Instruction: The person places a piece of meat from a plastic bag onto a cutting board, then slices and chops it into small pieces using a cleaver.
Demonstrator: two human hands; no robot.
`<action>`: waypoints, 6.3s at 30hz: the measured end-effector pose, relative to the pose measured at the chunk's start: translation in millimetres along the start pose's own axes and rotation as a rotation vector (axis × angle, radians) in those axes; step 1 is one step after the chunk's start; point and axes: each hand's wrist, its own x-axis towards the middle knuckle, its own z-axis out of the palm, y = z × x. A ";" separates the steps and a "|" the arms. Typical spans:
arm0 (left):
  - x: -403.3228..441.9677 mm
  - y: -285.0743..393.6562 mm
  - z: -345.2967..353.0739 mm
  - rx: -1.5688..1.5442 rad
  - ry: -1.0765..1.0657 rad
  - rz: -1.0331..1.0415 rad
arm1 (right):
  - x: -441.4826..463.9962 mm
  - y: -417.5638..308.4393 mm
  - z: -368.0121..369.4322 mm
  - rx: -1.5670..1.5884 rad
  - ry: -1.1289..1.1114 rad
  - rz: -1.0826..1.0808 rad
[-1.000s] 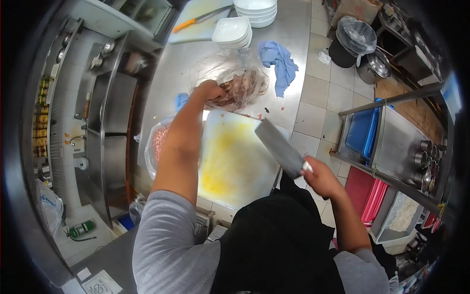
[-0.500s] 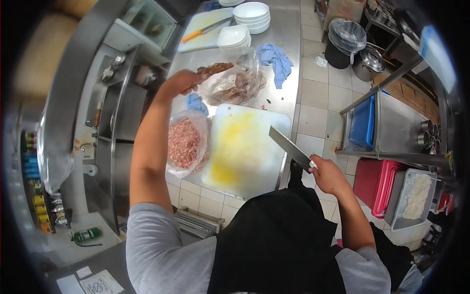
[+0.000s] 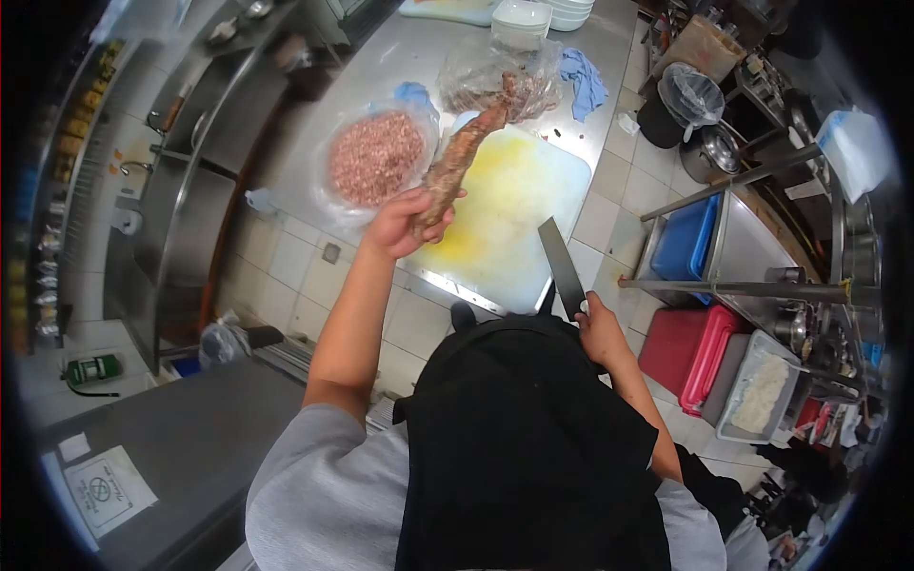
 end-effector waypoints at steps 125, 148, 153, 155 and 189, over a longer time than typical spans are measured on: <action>4.6 -163.8 23.7 1.354 1.381 0.421 | 101.1 -98.5 -49.3 -0.289 -0.080 -0.596; 65.0 -147.0 25.9 1.636 1.138 0.338 | 106.0 -116.2 -89.3 0.024 0.133 -0.761; 65.8 -144.6 30.4 1.653 1.151 0.257 | 117.9 -116.0 -76.9 0.174 0.181 -0.785; 66.7 -146.6 28.4 1.659 1.165 0.273 | 152.6 -83.4 -48.5 -0.336 -0.036 -0.602; 5.8 -106.8 -15.1 1.914 0.862 0.288 | 76.7 25.1 -53.8 -0.090 -0.288 -0.124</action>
